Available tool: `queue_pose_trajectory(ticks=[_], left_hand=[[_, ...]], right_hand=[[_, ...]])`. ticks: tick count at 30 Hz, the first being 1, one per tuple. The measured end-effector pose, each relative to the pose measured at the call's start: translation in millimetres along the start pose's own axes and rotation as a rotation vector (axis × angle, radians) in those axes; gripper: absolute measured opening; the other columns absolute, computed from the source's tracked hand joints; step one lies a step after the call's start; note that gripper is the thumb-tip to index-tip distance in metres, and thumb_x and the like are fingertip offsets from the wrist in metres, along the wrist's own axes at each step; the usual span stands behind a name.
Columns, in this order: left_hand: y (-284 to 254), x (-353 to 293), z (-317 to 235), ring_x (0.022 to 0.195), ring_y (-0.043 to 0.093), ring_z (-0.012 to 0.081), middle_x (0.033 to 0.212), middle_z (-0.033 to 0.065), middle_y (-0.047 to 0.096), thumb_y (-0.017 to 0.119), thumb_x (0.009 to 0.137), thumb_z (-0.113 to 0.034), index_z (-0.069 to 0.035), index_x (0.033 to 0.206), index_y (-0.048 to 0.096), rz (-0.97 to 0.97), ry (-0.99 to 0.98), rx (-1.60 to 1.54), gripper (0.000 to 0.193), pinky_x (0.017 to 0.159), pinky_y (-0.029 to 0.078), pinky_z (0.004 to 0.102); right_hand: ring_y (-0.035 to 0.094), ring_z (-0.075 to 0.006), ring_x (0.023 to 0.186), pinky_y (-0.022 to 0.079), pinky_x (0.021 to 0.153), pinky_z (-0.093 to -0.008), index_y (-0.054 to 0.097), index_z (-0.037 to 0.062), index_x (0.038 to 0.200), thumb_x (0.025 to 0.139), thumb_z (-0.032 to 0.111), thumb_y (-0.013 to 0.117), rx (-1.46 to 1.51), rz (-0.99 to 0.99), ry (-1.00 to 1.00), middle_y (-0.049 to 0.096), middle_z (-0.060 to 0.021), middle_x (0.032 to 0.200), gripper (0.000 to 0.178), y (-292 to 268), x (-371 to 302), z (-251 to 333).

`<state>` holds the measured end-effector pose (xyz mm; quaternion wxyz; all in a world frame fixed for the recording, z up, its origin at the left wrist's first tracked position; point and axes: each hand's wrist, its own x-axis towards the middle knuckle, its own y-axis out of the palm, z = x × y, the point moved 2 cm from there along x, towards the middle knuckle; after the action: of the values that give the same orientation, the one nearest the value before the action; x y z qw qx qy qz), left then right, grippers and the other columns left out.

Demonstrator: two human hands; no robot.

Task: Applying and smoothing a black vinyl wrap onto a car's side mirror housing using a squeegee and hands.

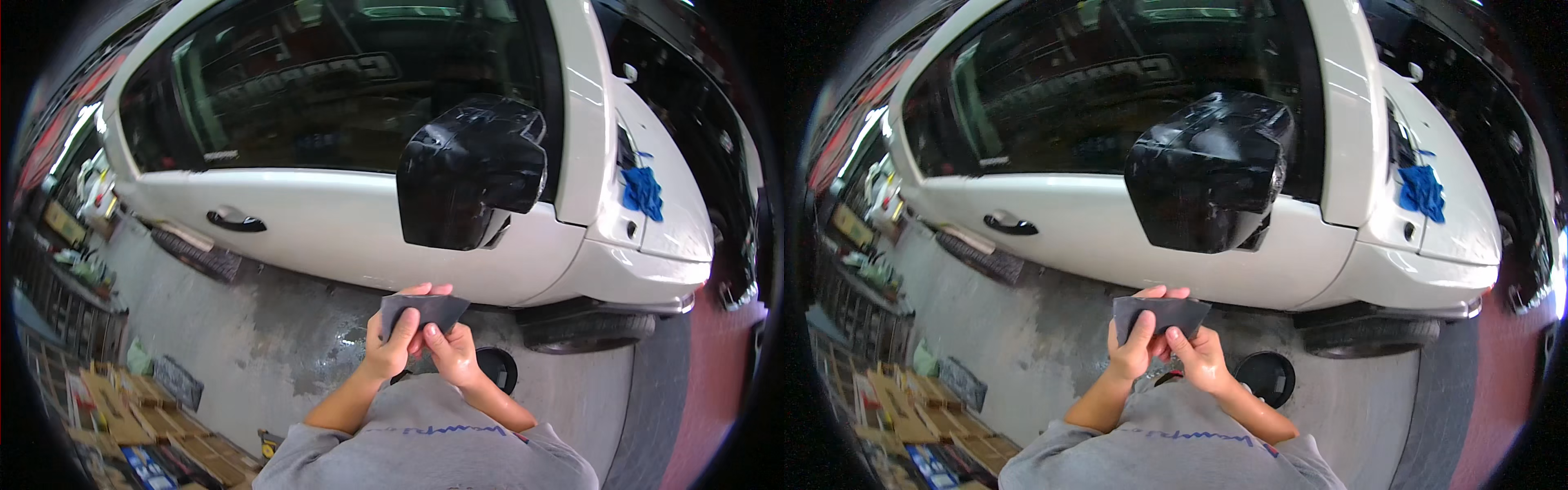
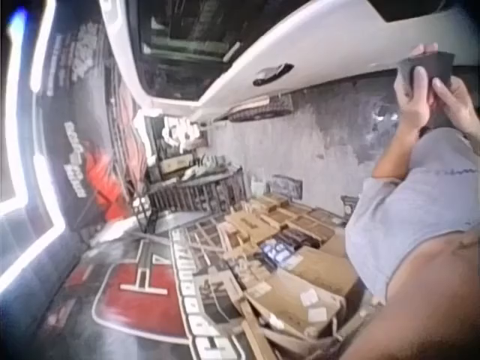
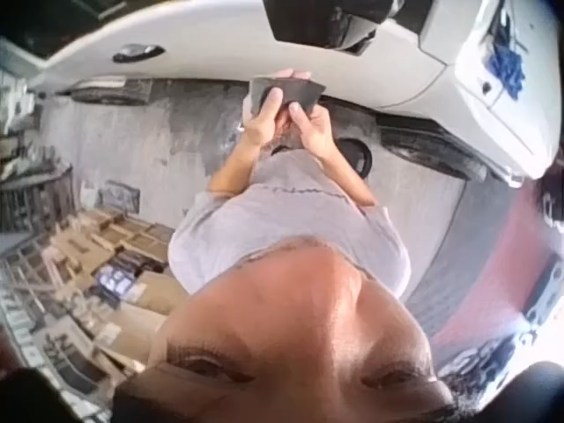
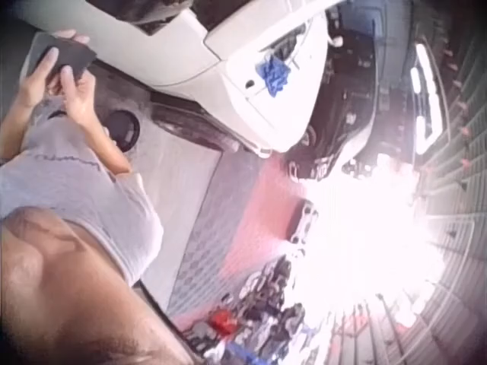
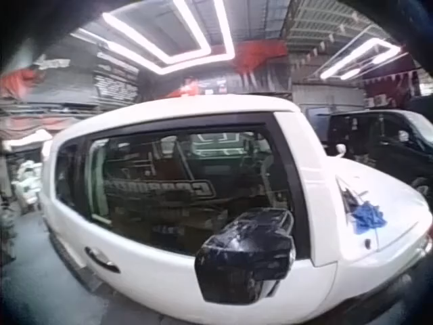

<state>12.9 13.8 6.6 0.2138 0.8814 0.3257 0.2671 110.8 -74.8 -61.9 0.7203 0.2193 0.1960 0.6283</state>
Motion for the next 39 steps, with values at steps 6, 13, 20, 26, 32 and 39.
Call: queue_pose_trajectory(ticks=[6,13,20,26,32,39], left_hand=[[16,-6,-8,0.102,0.070,0.0160,0.135,0.0228,0.065,0.053,0.109,-0.021,0.002,0.138,0.056,-0.054,0.059,0.367,0.036,0.072,0.053,0.0238],[30,-14,-13,0.118,0.067,0.0361,0.133,0.0257,0.065,0.052,0.109,-0.028,0.005,0.140,0.051,-0.079,0.088,0.371,0.045,0.100,0.053,0.0442],[36,29,-71,0.062,0.055,0.0182,0.083,0.0107,0.061,0.048,0.111,-0.025,-0.004,0.124,0.056,-0.111,0.231,0.274,0.026,0.058,0.046,0.0329],[53,83,-97,0.060,0.053,0.0063,0.069,-0.0029,0.059,0.068,0.102,-0.025,0.001,0.097,0.067,-0.365,0.340,0.949,0.026,0.056,0.042,0.0238],[49,104,-64,0.098,0.064,0.0160,0.108,0.0089,0.065,0.078,0.093,-0.013,0.002,0.105,0.074,-0.448,0.708,0.997,0.019,0.091,0.050,0.0285],[49,118,-49,0.083,0.061,0.0110,0.095,0.0046,0.065,0.084,0.087,-0.009,0.003,0.099,0.077,-0.574,0.802,0.980,0.018,0.076,0.049,0.0241]], right_hand=[[0.066,-0.0145,0.085,0.053,0.079,-0.0284,0.068,-0.0017,0.111,0.110,0.020,0.052,-0.069,0.137,-0.242,0.070,-0.0065,0.090,0.028,9,1,52],[0.068,-0.0142,0.074,0.056,0.069,-0.0287,0.068,-0.0019,0.108,0.110,0.030,0.052,0.051,0.146,-0.089,0.073,-0.0087,0.093,0.036,11,-1,13],[0.070,-0.0159,0.075,0.056,0.070,-0.0309,0.071,-0.0025,0.104,0.101,0.010,0.063,-0.571,-0.223,-0.680,0.075,-0.0112,0.085,0.015,-2,9,83],[0.061,-0.0134,0.069,0.050,0.066,-0.0271,0.068,-0.0037,0.096,0.099,0.005,0.058,-0.797,-0.279,-1.408,0.070,-0.0101,0.083,0.013,20,20,240],[0.065,-0.0109,0.088,0.050,0.084,-0.0251,0.070,-0.0031,0.115,0.102,0.019,0.063,-0.847,-0.146,-1.022,0.072,-0.0063,0.095,0.026,29,110,312],[0.069,-0.0178,0.094,0.052,0.089,-0.0307,0.070,-0.0023,0.116,0.097,0.024,0.070,-1.144,-0.189,-0.792,0.075,-0.0115,0.100,0.033,32,111,309]])
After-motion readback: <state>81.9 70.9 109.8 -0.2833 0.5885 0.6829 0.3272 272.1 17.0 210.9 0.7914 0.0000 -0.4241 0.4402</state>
